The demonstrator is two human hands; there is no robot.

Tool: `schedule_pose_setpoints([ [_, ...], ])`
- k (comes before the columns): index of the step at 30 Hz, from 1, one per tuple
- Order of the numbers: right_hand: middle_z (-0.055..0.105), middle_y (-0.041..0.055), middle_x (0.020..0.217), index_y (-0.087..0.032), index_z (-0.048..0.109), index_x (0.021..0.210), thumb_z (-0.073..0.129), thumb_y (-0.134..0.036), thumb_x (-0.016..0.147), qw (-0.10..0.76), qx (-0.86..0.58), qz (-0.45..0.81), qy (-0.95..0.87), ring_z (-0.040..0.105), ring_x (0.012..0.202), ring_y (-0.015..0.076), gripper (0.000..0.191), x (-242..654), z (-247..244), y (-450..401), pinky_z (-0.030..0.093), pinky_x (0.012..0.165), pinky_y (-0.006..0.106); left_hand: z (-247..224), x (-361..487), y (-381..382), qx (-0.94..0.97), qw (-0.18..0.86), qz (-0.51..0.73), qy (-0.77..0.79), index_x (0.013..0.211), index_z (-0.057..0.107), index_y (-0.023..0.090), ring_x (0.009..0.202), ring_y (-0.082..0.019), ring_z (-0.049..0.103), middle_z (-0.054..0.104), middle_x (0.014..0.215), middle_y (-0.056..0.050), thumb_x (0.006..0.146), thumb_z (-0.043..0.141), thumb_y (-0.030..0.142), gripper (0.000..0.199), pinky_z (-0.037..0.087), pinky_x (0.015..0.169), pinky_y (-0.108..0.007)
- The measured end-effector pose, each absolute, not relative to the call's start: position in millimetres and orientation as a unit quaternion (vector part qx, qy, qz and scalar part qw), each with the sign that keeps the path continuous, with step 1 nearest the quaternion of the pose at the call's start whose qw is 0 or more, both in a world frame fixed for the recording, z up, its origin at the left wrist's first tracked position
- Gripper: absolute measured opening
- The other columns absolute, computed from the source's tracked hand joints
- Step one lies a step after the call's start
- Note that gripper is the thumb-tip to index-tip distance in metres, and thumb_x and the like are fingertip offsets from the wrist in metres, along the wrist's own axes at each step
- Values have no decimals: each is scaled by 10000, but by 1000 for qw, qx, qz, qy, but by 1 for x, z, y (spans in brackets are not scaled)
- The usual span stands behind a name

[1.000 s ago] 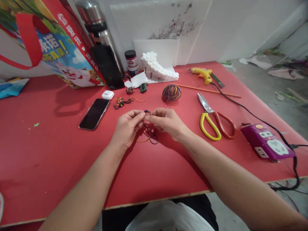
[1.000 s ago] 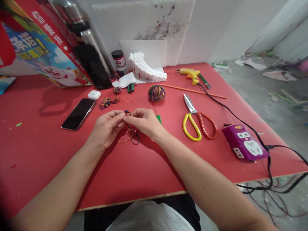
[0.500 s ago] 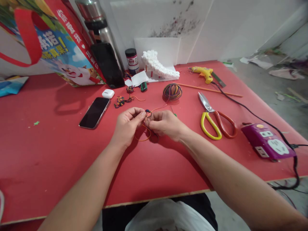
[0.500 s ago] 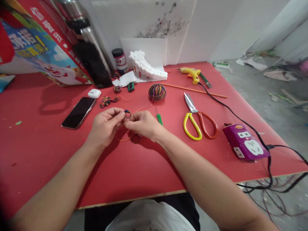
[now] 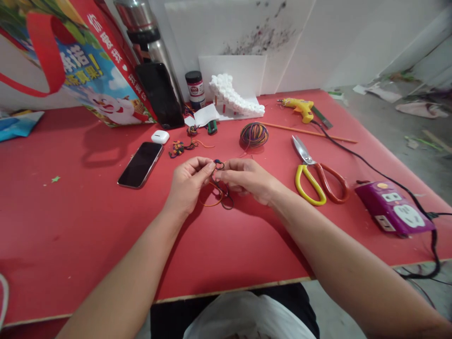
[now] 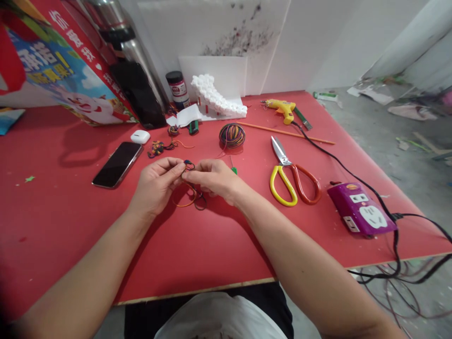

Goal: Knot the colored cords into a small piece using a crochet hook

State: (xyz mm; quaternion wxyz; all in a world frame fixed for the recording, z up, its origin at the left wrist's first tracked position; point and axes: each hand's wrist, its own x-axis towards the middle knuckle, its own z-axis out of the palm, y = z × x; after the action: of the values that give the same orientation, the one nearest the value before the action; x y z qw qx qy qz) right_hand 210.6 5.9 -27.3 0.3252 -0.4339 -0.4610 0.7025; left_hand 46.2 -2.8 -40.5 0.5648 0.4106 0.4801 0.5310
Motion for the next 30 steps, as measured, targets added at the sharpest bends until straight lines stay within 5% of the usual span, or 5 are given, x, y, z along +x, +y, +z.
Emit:
schedule_pose_setpoints([
  [6, 458, -87, 465, -176, 594, 625, 937, -443, 593, 346, -425, 696, -464, 323, 412, 38, 436, 200, -37, 3, 196, 397, 210, -41, 52, -7, 408, 560, 538, 481, 772, 718, 174, 670, -118, 621, 707, 751, -11, 693, 892, 306, 232, 512, 662, -253],
  [12, 487, -68, 440, -201, 557, 555, 839, -302, 646, 285, -408, 723, -480, 343, 407, 54, 314, 205, -34, 2, 240, 402, 211, -39, 49, -5, 420, 553, 531, 485, 741, 716, 185, 553, -91, 470, 590, 614, 30, 716, 861, 285, 178, 397, 548, -247],
  [19, 708, 28, 606, -187, 684, 630, 827, -303, 720, 198, -396, 652, -616, 615, 578, 152, 204, 229, -24, 11, 435, 526, 258, -38, 49, -5, 415, 565, 522, 485, 744, 722, 190, 544, -93, 461, 609, 629, 17, 686, 892, 306, 213, 386, 533, -253],
  [25, 584, -37, 597, -184, 690, 785, 771, -284, 776, 400, -468, 610, -499, 437, 486, 72, 129, 234, -16, 15, 281, 461, 229, -40, 49, -6, 420, 569, 520, 479, 749, 734, 176, 544, -78, 454, 591, 621, 22, 709, 886, 295, 198, 372, 512, -221],
  [30, 554, -33, 575, -171, 696, 739, 789, -322, 733, 388, -457, 631, -492, 428, 505, 82, 177, 224, -26, 13, 278, 478, 239, -40, 50, -9, 438, 581, 495, 475, 789, 725, 182, 586, -122, 591, 674, 675, -9, 744, 874, 325, 211, 491, 543, -244],
])
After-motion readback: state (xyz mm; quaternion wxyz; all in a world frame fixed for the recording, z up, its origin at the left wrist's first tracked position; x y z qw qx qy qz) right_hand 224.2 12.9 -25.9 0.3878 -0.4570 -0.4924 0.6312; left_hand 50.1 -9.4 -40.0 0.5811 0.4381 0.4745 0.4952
